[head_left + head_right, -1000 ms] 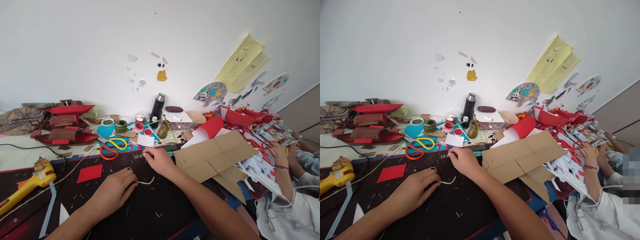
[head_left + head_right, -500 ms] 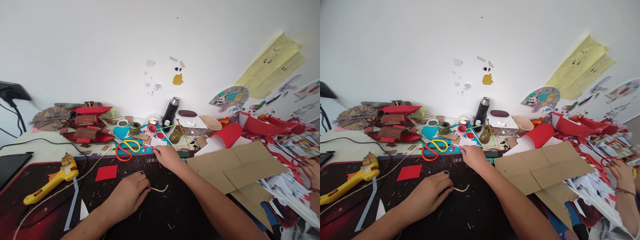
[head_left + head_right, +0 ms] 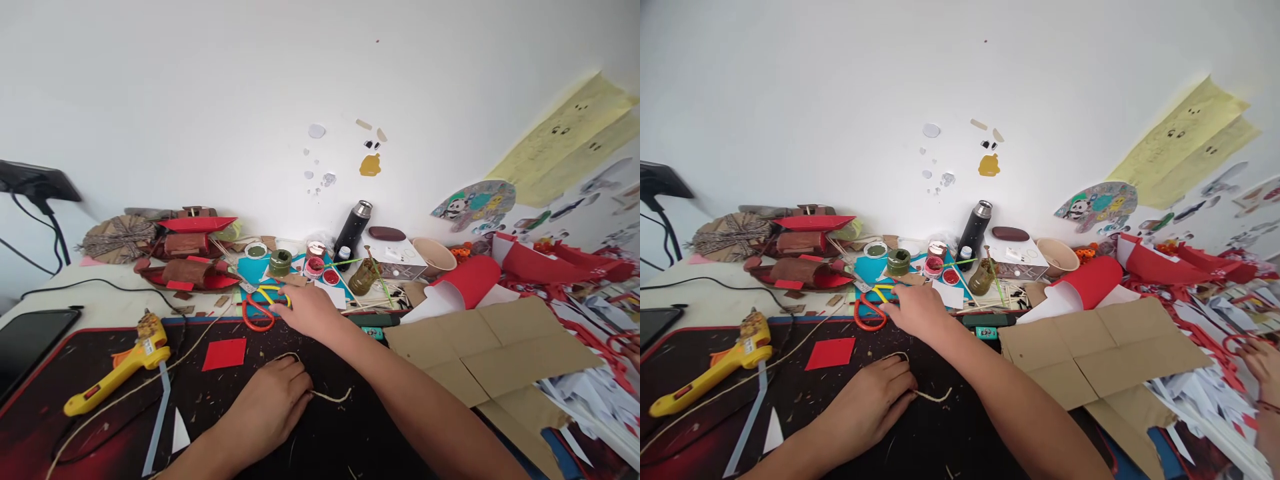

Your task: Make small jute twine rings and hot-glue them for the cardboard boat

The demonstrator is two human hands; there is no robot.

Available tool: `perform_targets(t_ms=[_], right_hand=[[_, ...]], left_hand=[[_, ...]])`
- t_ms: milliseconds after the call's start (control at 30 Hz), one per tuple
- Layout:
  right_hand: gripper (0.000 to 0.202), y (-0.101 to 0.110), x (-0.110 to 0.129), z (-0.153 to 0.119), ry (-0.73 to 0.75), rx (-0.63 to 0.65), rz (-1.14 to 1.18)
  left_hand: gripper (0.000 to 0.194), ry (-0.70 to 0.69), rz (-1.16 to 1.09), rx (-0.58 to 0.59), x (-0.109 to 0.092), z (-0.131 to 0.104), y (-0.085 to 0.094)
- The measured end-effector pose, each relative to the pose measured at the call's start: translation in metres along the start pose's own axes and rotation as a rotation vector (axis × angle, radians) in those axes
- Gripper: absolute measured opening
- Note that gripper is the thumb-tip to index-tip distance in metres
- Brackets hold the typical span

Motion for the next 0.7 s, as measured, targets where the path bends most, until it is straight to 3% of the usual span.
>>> perform_targets(t_ms=[133, 333, 700], right_hand=[[0.052, -0.010, 0.016, 0.021, 0.014, 0.038, -0.057], [0.051, -0.026, 0.022, 0.033, 0.007, 0.072, -0.113], [0.046, -0.012, 0.008, 0.009, -0.062, 0.033, -0.100]], left_hand=[[0.016, 0.009, 0.006, 0.005, 0.000, -0.001, -0.003], [0.014, 0.022, 0.001, 0.005, 0.001, -0.003, -0.010], [0.016, 0.033, -0.022, 0.020, 0.000, 0.000, -0.002]])
Point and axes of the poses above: each hand's wrist, its own z-axis towards the middle knuckle, its own y-axis out of the back of the hand, x = y × z, the point moved 5 cm from there along z, towards the middle knuckle, and after that the axes turned 4 degrees about y, right-handed, at the moved point
